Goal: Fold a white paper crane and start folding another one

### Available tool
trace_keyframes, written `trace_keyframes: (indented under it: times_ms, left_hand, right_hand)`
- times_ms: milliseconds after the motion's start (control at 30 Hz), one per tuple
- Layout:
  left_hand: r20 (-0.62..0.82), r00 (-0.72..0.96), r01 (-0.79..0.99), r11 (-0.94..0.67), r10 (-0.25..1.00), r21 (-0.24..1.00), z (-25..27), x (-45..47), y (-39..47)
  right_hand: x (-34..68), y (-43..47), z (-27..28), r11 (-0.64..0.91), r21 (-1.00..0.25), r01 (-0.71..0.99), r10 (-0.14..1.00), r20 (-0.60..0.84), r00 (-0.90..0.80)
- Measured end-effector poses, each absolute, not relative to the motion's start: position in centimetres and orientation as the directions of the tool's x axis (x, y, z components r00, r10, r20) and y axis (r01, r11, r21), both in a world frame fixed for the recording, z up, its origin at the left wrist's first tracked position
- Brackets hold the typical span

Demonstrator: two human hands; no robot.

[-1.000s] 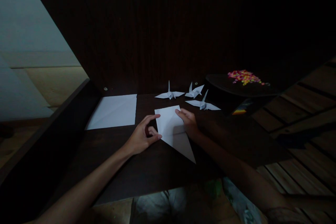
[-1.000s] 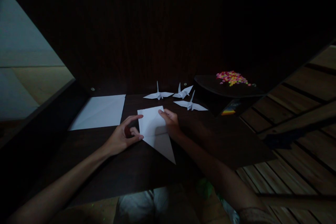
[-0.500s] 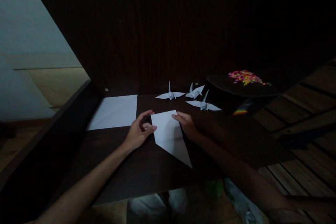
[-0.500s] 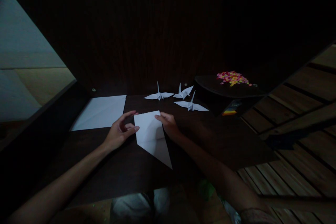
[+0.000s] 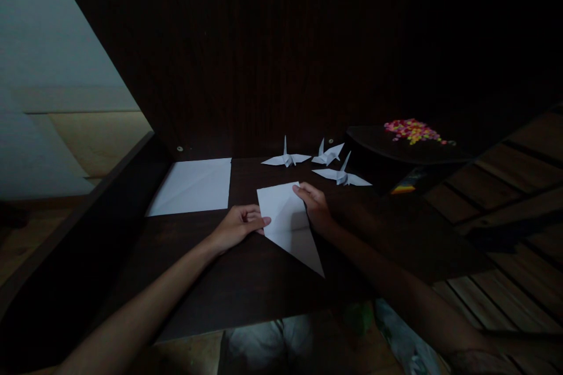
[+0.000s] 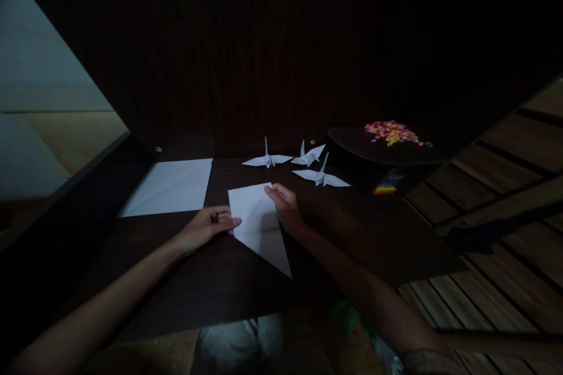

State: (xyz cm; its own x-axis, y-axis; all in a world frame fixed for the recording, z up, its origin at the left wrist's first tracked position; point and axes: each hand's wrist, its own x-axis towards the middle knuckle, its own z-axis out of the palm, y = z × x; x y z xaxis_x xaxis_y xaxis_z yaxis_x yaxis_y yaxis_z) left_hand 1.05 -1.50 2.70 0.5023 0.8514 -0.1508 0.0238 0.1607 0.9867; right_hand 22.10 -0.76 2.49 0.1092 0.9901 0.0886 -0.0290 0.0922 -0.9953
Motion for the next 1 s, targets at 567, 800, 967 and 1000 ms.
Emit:
trace_keyframes:
  times_ms: [567, 800, 967, 1000]
  left_hand:
    - [0.462, 0.093, 0.28, -0.468, 0.882, 0.838, 4.0, -0.1, -1.5]
    - [0.58, 0.516, 0.318, -0.77, 0.63, 0.553, 2.9, -0.8, -1.6]
    - [0.447, 0.691, 0.391, -0.814, 0.568, 0.43, 1.2, -0.8, -1.0]
    - [0.419, 0.706, 0.413, -0.813, 0.571, 0.412, 0.9, -0.8, -0.9]
  right_hand:
    - [21.6, -1.3, 1.7, 0.278, -0.958, 0.072, 0.948, 0.286, 0.139]
    - [22.5, 0.8, 1.7, -0.08, -0.974, -0.21, 0.993, -0.097, 0.072]
    - [23.6, 1.4, 1.1, -0.038, -0.998, 0.042, 0.999, -0.038, 0.013]
    - [23.8, 1.4, 0.9, 0.008, -0.992, 0.13, 1.0, 0.007, -0.006]
